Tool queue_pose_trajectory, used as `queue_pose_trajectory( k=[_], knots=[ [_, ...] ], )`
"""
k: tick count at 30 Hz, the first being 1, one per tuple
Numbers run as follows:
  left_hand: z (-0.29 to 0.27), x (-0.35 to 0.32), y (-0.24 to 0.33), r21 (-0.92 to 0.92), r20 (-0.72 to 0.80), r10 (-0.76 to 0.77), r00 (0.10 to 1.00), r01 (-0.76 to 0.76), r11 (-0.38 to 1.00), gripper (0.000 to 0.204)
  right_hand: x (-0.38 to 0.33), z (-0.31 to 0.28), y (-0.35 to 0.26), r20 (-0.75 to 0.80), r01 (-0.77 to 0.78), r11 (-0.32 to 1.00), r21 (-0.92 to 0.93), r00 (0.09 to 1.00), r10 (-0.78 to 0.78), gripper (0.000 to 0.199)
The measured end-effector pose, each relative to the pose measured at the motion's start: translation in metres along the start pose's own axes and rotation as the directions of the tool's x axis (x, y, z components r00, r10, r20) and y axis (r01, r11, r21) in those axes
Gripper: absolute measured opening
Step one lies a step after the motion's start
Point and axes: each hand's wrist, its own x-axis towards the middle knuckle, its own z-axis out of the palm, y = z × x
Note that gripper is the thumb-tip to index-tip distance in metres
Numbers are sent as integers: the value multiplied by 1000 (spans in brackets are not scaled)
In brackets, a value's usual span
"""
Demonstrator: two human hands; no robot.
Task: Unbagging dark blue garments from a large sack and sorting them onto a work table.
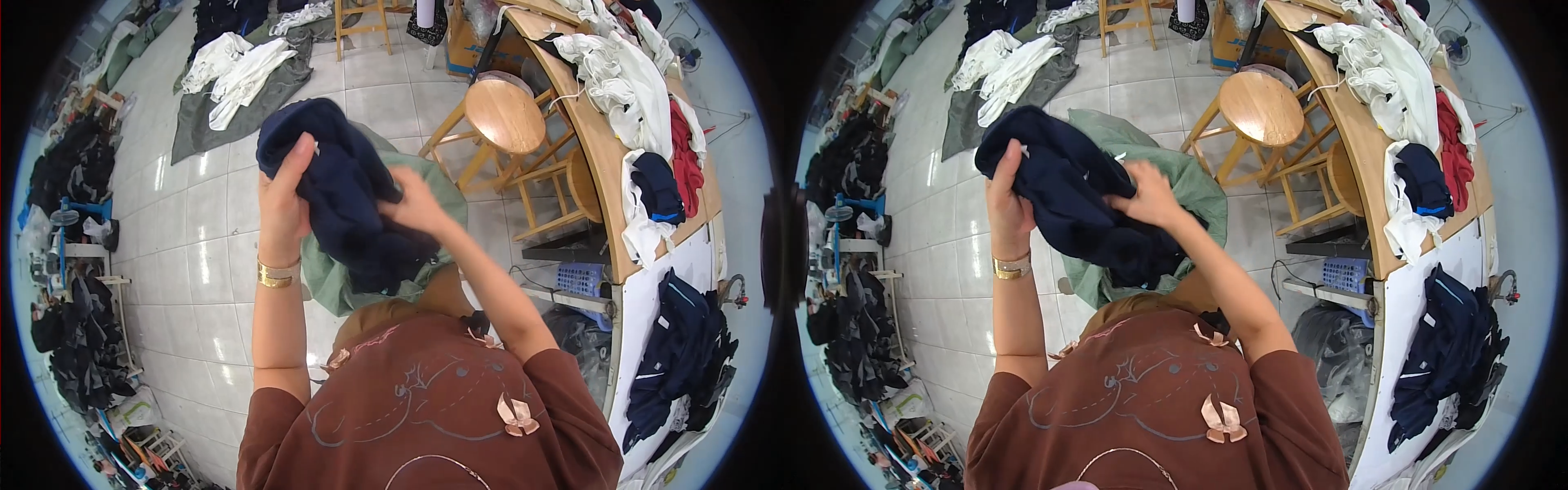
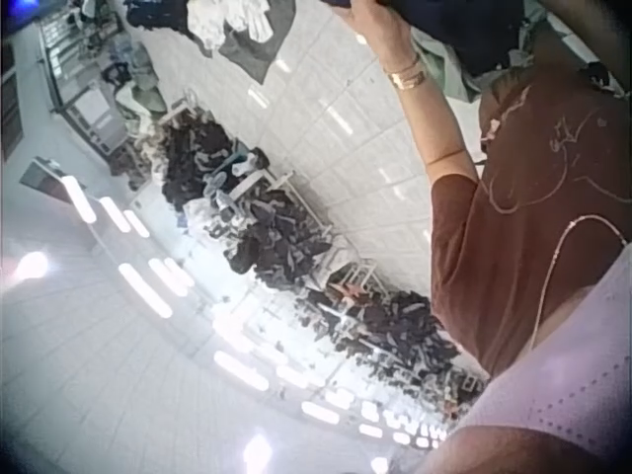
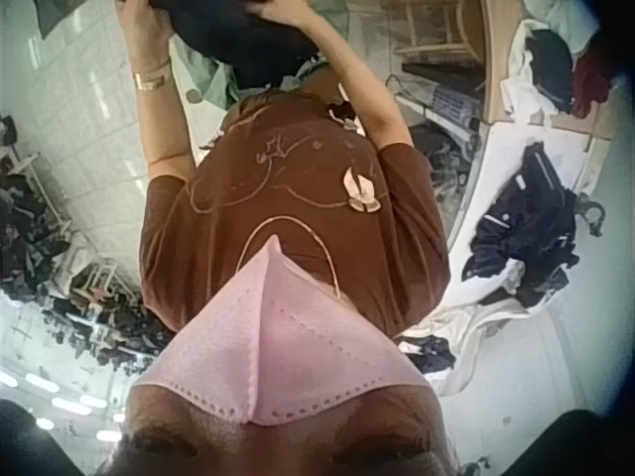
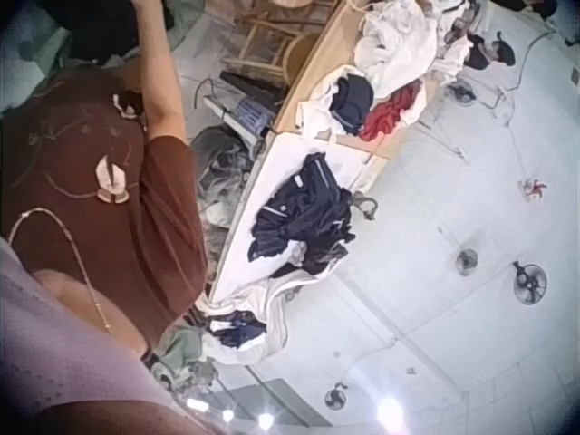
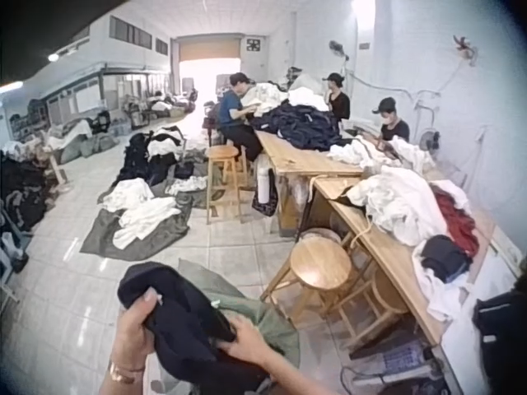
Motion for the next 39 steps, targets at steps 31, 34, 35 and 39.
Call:
queue_pose_trajectory(
  k=[31, 34, 35, 39],
  knots=[
    [-71, 25, -8, 751, -55, 124, 991, -41, 659, 18, 1, -136, -51, -224, -200, 936, 289, 937, 270, 50],
    [-62, 18, -20, 777, -32, 275, 961, -150, 612, 18, -15, -126, -52, -306, -15, 946, 323, 945, 119, 53],
    [-59, 17, -24, 773, -33, 263, 964, -142, 619, 18, -21, -124, -50, -307, -28, 947, 319, 943, 131, 53],
    [-53, 14, -35, 692, -35, 298, 954, -192, 696, 15, -35, -114, -46, -389, 51, 921, 387, 914, 113, 58]
  ],
)
